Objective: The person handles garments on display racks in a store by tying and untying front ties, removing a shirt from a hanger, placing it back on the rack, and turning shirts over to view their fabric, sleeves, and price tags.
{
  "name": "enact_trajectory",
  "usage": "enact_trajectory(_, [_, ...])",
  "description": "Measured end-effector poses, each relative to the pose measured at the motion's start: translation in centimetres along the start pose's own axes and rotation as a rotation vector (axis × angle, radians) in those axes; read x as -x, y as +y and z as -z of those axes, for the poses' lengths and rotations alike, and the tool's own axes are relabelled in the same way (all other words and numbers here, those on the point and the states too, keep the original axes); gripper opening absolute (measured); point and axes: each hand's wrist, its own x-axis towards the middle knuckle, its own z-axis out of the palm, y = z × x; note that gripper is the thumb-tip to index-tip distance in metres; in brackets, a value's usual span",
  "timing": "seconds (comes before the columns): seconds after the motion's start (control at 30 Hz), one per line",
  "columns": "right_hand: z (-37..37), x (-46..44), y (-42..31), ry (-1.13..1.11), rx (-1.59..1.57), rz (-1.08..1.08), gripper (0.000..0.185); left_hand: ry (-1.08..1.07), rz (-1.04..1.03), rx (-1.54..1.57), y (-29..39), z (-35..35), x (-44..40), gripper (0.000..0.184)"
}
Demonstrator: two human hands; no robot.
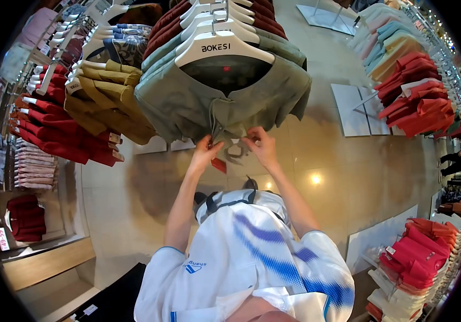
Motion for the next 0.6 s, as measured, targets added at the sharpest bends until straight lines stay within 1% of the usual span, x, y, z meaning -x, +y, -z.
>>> enact_trajectory(0.03, [0.4,0.0,-0.2,0.017,-0.009,0.029,0.033,-0.005,0.035,0.094,0.4,0.2,0.5,0.021])
enact_trajectory(0.07, [0.7,0.3,-0.2,0.047,-0.054,-0.006,0.029,-0.013,0.063,0.089,0.8,0.2,1.2,0.020])
enact_trajectory(0.1, [1.0,0.4,-0.7,0.039,-0.054,-0.005,0.029,-0.006,0.064,0.092,1.5,0.0,1.9,0.020])
enact_trajectory(0.17, [1.8,0.8,-2.1,-0.018,0.055,0.105,0.023,-0.083,0.087,0.280,2.6,-0.5,3.2,0.016])
enact_trajectory(0.2, [1.9,1.1,-2.6,-0.027,0.052,0.104,0.023,-0.074,0.089,0.284,2.6,-0.4,3.7,0.016])
enact_trajectory(0.27, [2.1,1.8,-3.5,-0.157,0.020,-0.039,0.016,-0.223,0.156,0.218,2.5,-0.1,4.4,0.015])
enact_trajectory(0.3, [2.2,2.1,-4.1,-0.167,0.020,-0.042,0.016,-0.216,0.160,0.224,2.2,-0.4,4.8,0.015])
enact_trajectory(0.37, [2.1,2.6,-5.0,-0.186,-0.056,-0.081,0.015,-0.285,0.065,0.376,1.7,-1.3,5.4,0.019])
enact_trajectory(0.4, [2.2,3.0,-5.2,-0.209,-0.062,-0.081,0.016,-0.283,0.100,0.330,1.5,-1.3,5.9,0.023])
enact_trajectory(0.43, [2.0,3.3,-5.2,-0.219,-0.062,-0.084,0.016,-0.275,0.102,0.336,1.4,-1.5,6.1,0.023])
enact_trajectory(0.5, [1.6,3.6,-5.3,-0.219,-0.089,-0.058,0.015,-0.194,0.033,0.257,1.4,-2.2,6.3,0.017])
enact_trajectory(0.53, [1.5,3.6,-5.7,-0.237,-0.096,-0.107,0.015,-0.183,0.036,0.260,1.7,-2.4,6.5,0.017])
enact_trajectory(0.6, [1.2,3.0,-6.0,-0.225,-0.092,-0.127,0.015,-0.042,0.077,0.250,2.2,-3.1,6.8,0.012])
